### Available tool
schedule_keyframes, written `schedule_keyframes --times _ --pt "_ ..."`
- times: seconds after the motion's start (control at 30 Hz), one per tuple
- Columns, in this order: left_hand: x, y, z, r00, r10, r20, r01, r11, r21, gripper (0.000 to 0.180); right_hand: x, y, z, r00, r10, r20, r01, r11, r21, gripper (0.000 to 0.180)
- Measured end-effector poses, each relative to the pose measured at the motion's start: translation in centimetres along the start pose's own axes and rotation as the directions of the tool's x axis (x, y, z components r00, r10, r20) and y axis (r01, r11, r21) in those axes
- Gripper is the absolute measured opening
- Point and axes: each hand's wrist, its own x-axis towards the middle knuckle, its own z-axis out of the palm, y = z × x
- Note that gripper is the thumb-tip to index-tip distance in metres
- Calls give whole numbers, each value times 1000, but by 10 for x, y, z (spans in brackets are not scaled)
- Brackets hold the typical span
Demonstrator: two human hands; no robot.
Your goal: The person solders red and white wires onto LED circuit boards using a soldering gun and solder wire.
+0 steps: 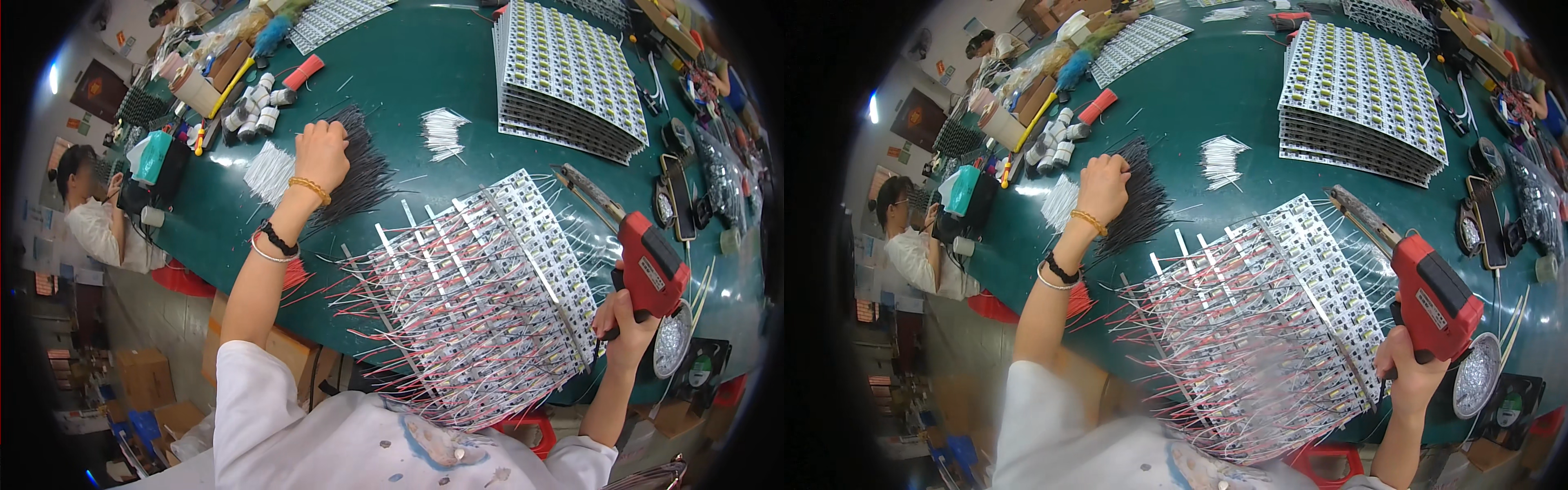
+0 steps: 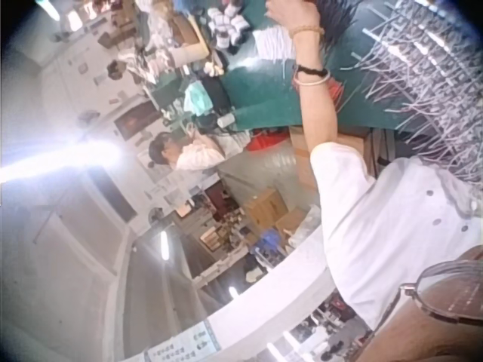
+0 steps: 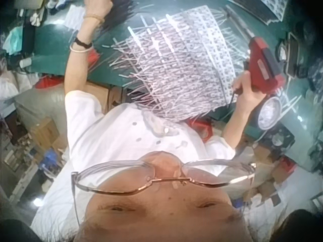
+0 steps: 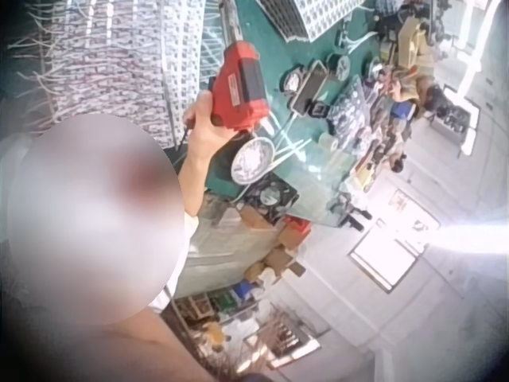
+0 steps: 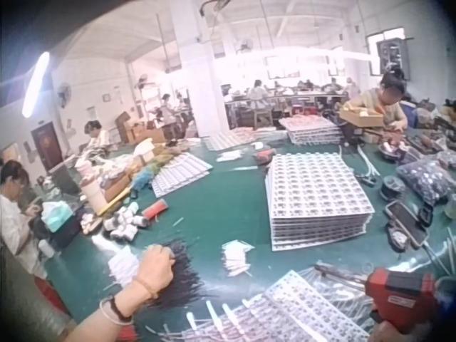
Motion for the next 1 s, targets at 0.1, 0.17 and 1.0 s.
schedule_keyframes --times 0.1,0.17,1.0 --pt "2 6 -14 997 -79 2 79 997 9 6 -3 -2 -1 1000 -18 -20 18 1000 -13 40" --pt "4 6 -17 993 -40 -115 34 998 -59 7 -2 -1 -1 1000 -10 -23 9 1000 -18 39" --pt "-8 188 -11 960 46 275 213 517 -829 19 -3 -3 -1 983 180 -44 -180 984 7 22"
